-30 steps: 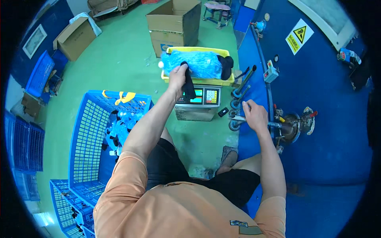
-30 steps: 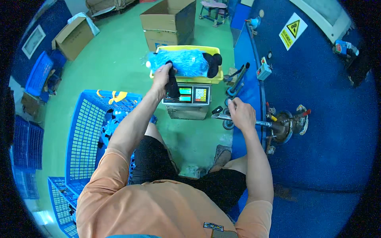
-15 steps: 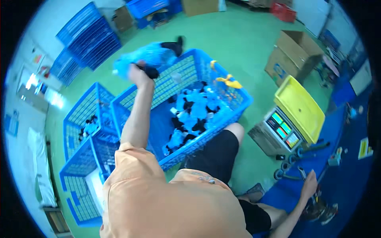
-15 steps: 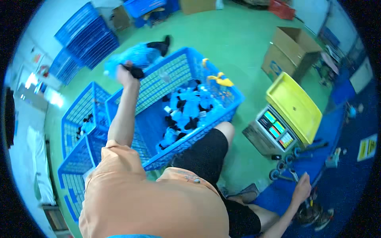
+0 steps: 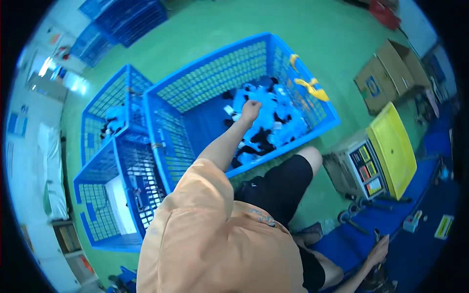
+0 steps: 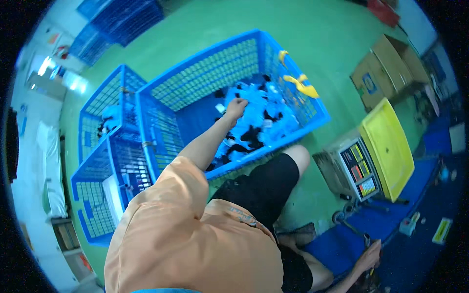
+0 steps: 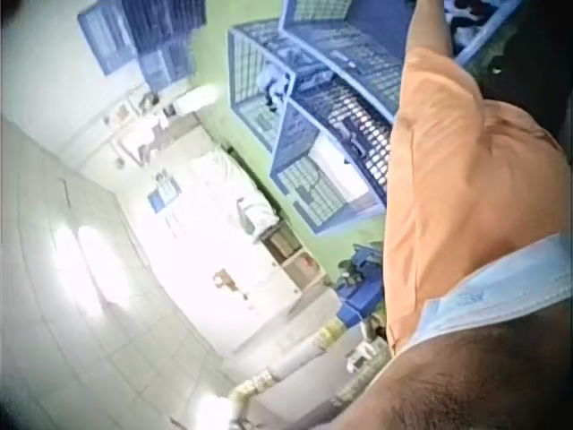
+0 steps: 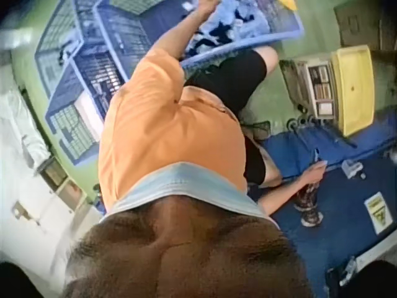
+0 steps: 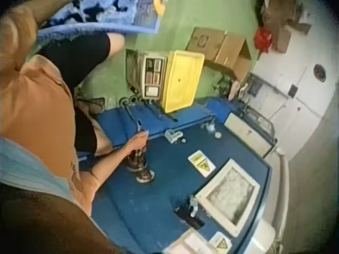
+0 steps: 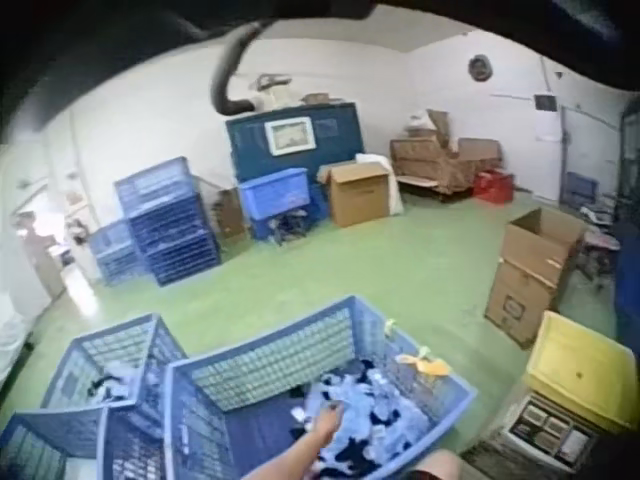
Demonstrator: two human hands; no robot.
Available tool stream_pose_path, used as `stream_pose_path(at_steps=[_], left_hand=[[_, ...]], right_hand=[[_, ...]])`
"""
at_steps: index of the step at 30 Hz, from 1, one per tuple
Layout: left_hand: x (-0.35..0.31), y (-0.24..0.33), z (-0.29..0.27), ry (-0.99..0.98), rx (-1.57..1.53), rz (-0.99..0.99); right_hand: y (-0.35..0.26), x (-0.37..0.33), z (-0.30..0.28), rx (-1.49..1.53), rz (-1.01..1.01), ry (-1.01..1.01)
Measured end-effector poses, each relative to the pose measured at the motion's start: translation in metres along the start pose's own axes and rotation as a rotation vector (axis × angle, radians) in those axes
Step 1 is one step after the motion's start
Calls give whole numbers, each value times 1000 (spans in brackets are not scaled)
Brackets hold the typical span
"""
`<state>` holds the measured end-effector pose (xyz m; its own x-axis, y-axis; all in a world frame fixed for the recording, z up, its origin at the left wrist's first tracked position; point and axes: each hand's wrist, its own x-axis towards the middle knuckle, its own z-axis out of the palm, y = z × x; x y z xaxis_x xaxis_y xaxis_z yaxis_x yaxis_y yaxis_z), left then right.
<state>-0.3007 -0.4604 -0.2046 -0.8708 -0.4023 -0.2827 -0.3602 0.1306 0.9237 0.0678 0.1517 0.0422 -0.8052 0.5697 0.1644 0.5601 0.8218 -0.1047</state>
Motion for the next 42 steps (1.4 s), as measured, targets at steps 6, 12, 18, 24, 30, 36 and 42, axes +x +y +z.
stream_pose_path(at_steps=[6, 12, 18, 24, 30, 36, 42], left_hand=[[-18, -99, 66, -295, 572, -57], [-24, -118, 96, -5, 722, 64], [6, -100, 103, 84, 1177, 207], [47, -105, 76, -59, 1023, 151], [-17, 46, 74, -256, -125, 102], [-155, 169, 66, -640, -847, 67], [-240, 199, 88, -828, -994, -281]], right_hand=[[-7, -3, -1, 70, -52, -7], [-11, -5, -1, 128, -66, 41], [-13, -11, -9, 159, 19, 9], [-10, -4, 1, 112, -38, 31], [-37, -5, -6, 132, 9, 61], [-154, 5, -14, 557, 28, 31], [-253, -13, -28, 888, -358, 96]])
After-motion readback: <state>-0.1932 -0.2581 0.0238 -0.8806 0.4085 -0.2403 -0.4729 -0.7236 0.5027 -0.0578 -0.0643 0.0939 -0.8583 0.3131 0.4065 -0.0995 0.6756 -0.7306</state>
